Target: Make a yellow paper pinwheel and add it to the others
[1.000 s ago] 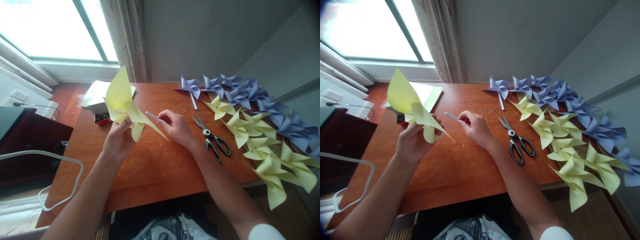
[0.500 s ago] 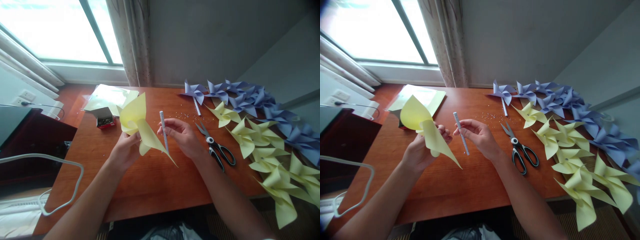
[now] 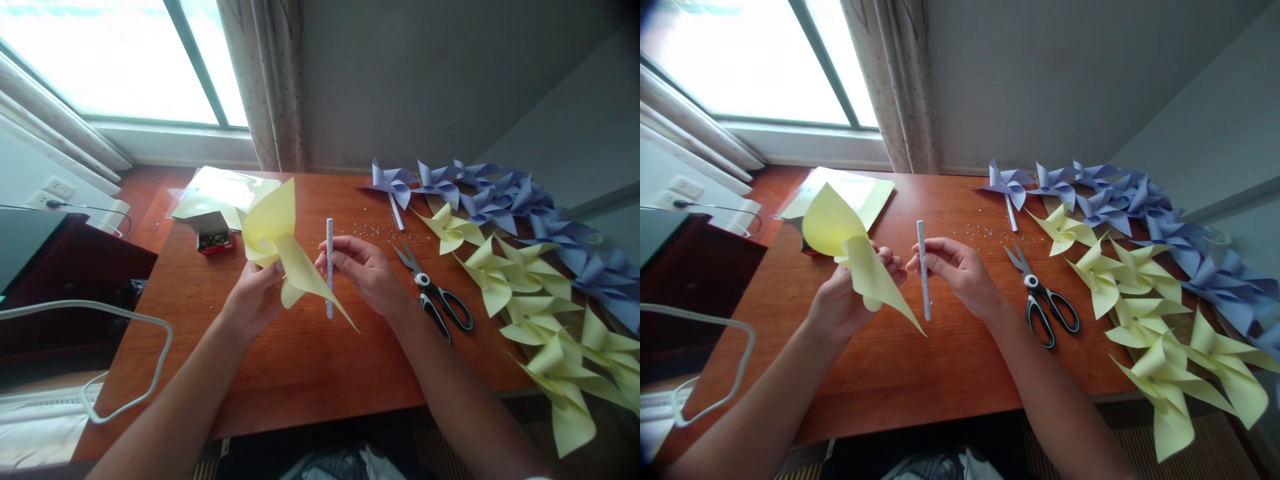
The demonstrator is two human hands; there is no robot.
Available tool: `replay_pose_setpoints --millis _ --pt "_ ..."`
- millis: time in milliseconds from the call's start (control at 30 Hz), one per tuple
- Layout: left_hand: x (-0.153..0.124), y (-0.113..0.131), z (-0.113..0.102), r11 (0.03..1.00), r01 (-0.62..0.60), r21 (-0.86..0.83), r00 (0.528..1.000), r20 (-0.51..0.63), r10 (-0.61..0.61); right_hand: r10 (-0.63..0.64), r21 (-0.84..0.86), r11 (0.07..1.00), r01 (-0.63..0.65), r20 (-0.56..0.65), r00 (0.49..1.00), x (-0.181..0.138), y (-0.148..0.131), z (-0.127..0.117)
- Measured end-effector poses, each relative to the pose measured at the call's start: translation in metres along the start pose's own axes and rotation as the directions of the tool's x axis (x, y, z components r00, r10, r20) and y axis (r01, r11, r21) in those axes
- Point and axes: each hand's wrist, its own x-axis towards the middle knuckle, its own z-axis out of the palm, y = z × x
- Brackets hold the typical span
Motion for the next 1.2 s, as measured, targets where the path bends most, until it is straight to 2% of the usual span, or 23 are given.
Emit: replay_pose_setpoints --millis 600,733,933,1200 --pt "0.002 -0.002 -0.005 1.0 -0.007 -0.007 1.0 0.012 0.007 -0.052 -0.008 0.999 0.051 -0.206 0.977 0.006 0.001 -0.001" --pt "0.003 -0.002 -0.005 1.0 -0.012 -0.014 1.0 0.007 0.012 -0.067 0.093 0.992 0.091 -0.227 0.972 0.006 -0.004 -0.005" --pt "0.003 0.002 -0.007 0.998 -0.045 -0.05 0.997 0.06 0.048 0.044 0.353 0.935 0.046 -0.242 0.969 0.005 -0.01 -0.012" --pt "0.004 0.008 -0.012 0.99 -0.122 -0.071 0.993 -0.012 0.121 0.06 0.437 0.899 0.027 -0.185 0.981 0.006 -0.007 -0.016"
